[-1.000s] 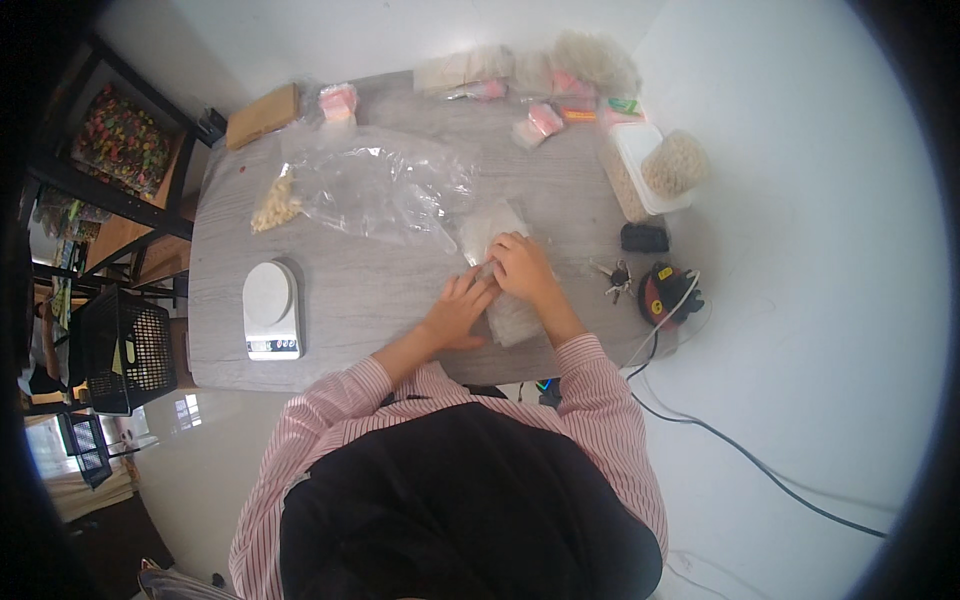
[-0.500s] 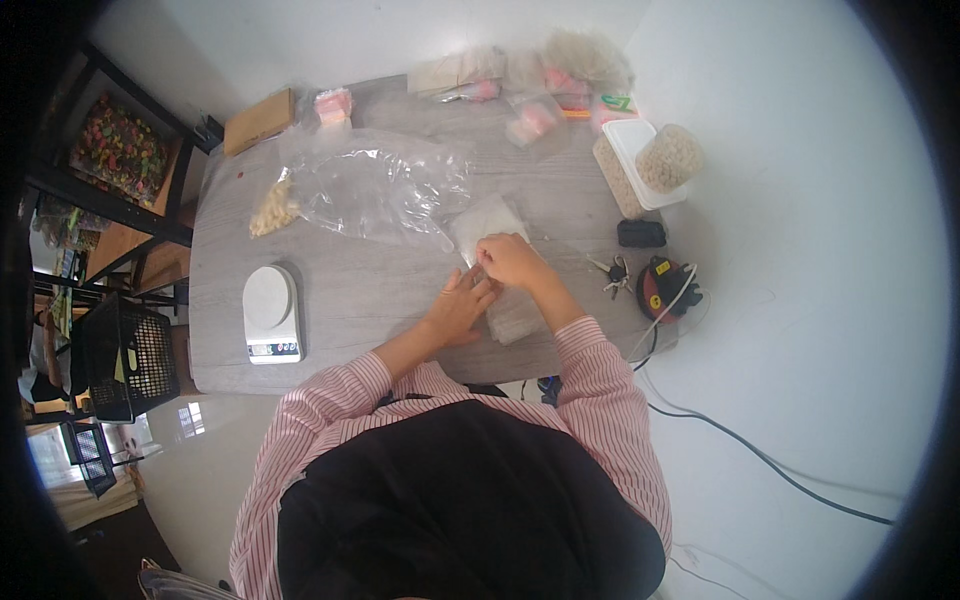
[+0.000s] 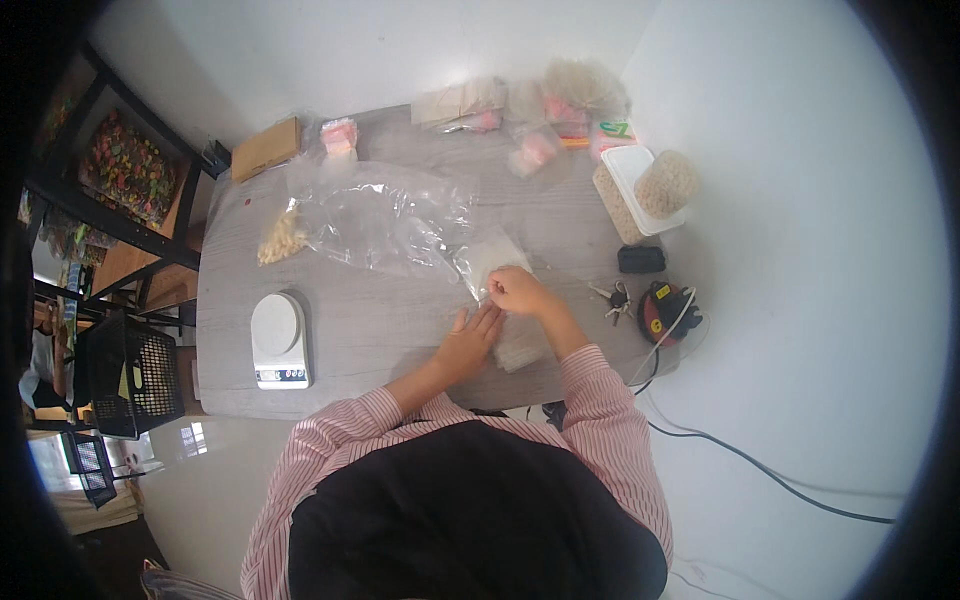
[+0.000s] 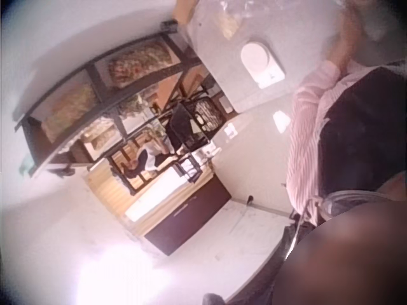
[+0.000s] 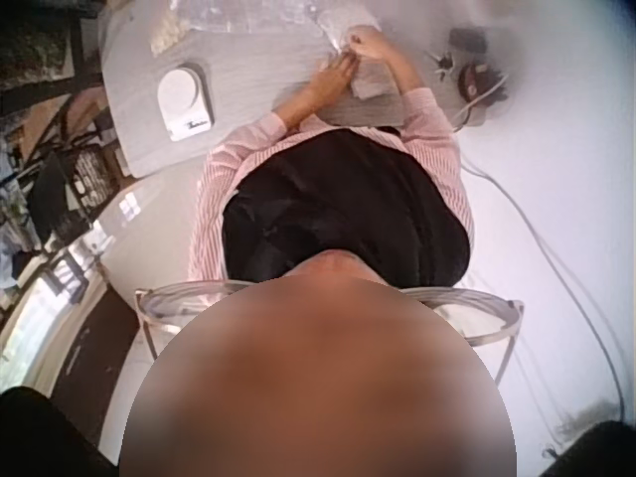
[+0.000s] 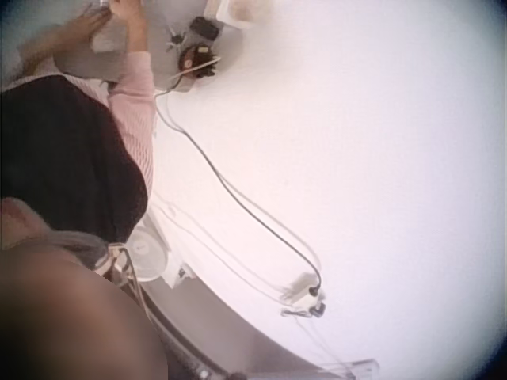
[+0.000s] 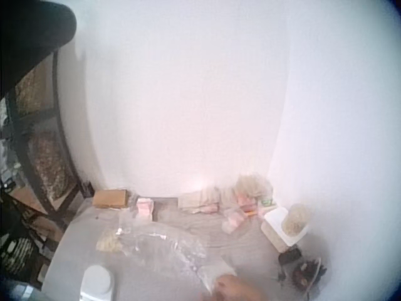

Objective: The person scoops small white snack pieces into clear plastic bags, weighs each bag on a digital scale, and places the filled bags into a black basket. The person repeats this process multiple times, handling the snacks, bags, and scale throughout the clip.

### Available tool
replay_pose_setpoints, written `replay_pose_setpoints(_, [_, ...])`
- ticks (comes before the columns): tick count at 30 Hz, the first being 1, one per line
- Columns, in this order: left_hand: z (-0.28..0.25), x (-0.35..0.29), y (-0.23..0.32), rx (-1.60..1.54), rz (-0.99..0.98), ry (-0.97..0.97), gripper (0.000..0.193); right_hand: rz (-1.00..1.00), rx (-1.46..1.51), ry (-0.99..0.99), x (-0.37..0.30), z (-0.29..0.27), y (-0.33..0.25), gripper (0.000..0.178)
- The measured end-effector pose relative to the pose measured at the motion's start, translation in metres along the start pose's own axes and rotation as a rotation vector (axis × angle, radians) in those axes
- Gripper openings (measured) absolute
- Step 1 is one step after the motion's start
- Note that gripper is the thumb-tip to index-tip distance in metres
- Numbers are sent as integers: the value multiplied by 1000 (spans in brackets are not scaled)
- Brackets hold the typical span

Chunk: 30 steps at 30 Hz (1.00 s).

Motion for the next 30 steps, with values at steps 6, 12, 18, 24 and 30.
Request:
replay_pose_setpoints(6, [-22, 11, -3, -524, -162, -211, 92, -19, 65, 25, 5, -1, 5, 6])
replay_pose_setpoints(12, [-22, 22, 19, -574, -302, -135, 92, 76, -21, -143, 16, -12, -4, 7])
replay_pose_setpoints(18, [-6, 13, 25, -442, -139, -26, 81, 3, -34, -43, 10, -13, -4, 9])
replay_pose_setpoints(24, [-26, 28, 12, -564, -32, -87, 85, 80, 105, -145, 10, -17, 5, 9])
replay_pose_setpoints(30, [-13, 60, 20, -611, -68, -208, 96, 15, 135, -103, 16, -21, -7, 8])
Point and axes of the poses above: each hand's wrist, its own x-axis towards the middle knuckle, its own z-axis out of the palm, y = z × x, the point moved 3 cm from there along x, towards the middle knuckle, and after that the axes turned 7 degrees about -x, right-handed, at the moved point
